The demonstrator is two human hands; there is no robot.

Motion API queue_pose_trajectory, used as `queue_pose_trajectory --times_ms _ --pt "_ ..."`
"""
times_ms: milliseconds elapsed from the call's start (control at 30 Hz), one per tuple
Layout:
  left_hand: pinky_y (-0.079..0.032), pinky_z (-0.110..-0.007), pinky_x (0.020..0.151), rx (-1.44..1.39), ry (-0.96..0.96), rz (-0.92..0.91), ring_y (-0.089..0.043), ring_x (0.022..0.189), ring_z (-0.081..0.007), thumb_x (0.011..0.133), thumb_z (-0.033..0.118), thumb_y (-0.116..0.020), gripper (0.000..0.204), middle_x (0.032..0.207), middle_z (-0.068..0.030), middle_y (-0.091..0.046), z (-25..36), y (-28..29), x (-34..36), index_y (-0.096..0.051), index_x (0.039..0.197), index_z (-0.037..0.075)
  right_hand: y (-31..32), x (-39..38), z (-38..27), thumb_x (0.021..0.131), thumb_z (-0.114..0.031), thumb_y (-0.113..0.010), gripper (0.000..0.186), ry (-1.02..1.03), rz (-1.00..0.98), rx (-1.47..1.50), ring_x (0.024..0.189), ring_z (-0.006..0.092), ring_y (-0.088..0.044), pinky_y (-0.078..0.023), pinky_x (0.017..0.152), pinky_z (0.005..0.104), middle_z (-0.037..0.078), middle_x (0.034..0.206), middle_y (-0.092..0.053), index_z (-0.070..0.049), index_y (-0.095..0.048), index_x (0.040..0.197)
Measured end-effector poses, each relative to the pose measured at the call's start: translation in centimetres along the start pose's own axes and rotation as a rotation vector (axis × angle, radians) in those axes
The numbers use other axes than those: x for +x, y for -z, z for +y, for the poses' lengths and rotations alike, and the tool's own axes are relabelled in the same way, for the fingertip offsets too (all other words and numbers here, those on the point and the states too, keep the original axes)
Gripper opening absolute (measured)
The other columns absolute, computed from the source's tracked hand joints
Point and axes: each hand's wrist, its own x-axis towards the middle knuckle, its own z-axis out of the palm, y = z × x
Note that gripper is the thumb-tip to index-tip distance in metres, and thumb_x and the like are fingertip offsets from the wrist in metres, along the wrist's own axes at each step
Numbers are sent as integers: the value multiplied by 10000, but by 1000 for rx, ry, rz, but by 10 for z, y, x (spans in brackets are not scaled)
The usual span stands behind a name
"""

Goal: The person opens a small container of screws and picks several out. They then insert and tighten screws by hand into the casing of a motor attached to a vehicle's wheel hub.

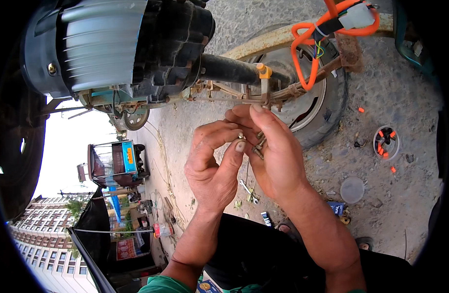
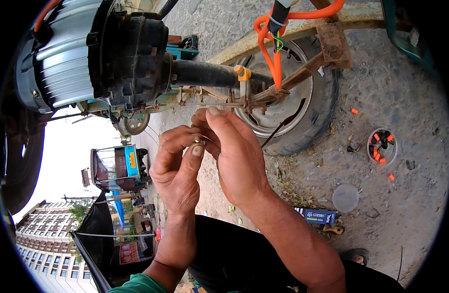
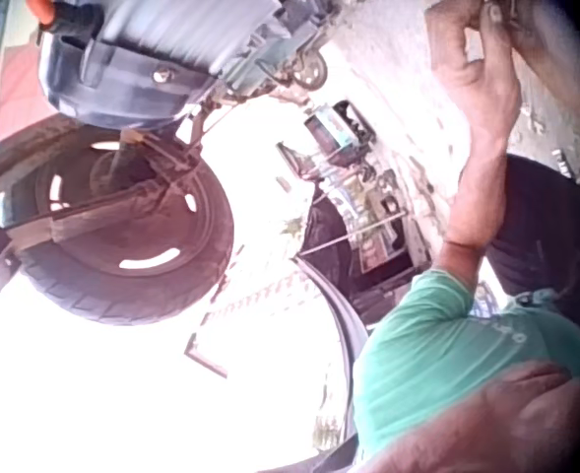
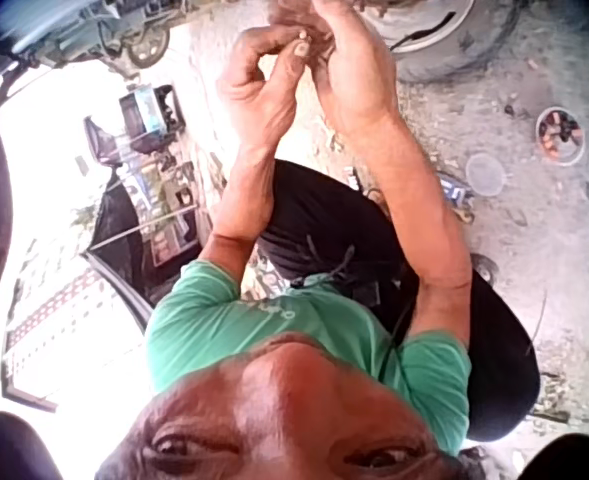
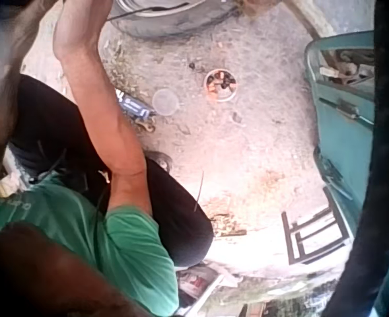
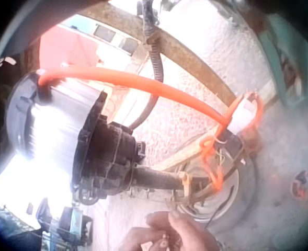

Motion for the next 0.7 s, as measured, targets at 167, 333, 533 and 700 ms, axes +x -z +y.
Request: queue_pose_trajectory --times_ms 167,333,533,700 --pt "-438 -375 971 -375 94 59 -529 1176 -246 891 115 -660 170 1312 -192 -527 -6 19 3 -665 1030 18 0 -2 -2 956 -246 -586 252 -215 -242 -104 578 45 -451 -299 471 193 30 815 -594 5 -591 964" --pt "-444 -384 993 -495 73 40 -525 1210 -277 927 156 -623 188 1318 -201 -532 -8 24 3 -651 1081 50 -6 -1 -4 951 -198 -602 217 -291 -320 -94 553 36 -418 -280 463 190 21 786 -581 19 -594 951" --pt "-417 -430 1014 -591 71 141 -500 1246 -280 931 160 -609 349 1316 -198 -534 -10 32 9 -547 1249 30 -27 12 -7 947 -217 -622 218 -72 -342 -66 544 24 -427 -308 472 173 12 796 -575 -6 -599 998" --pt "-456 -428 959 -610 142 102 -546 1197 -277 927 141 -604 431 1257 -201 -582 -15 33 2 -485 1319 7 -64 26 -15 921 -224 -651 263 130 -259 -32 559 38 -476 -384 493 185 16 770 -572 33 -622 964"
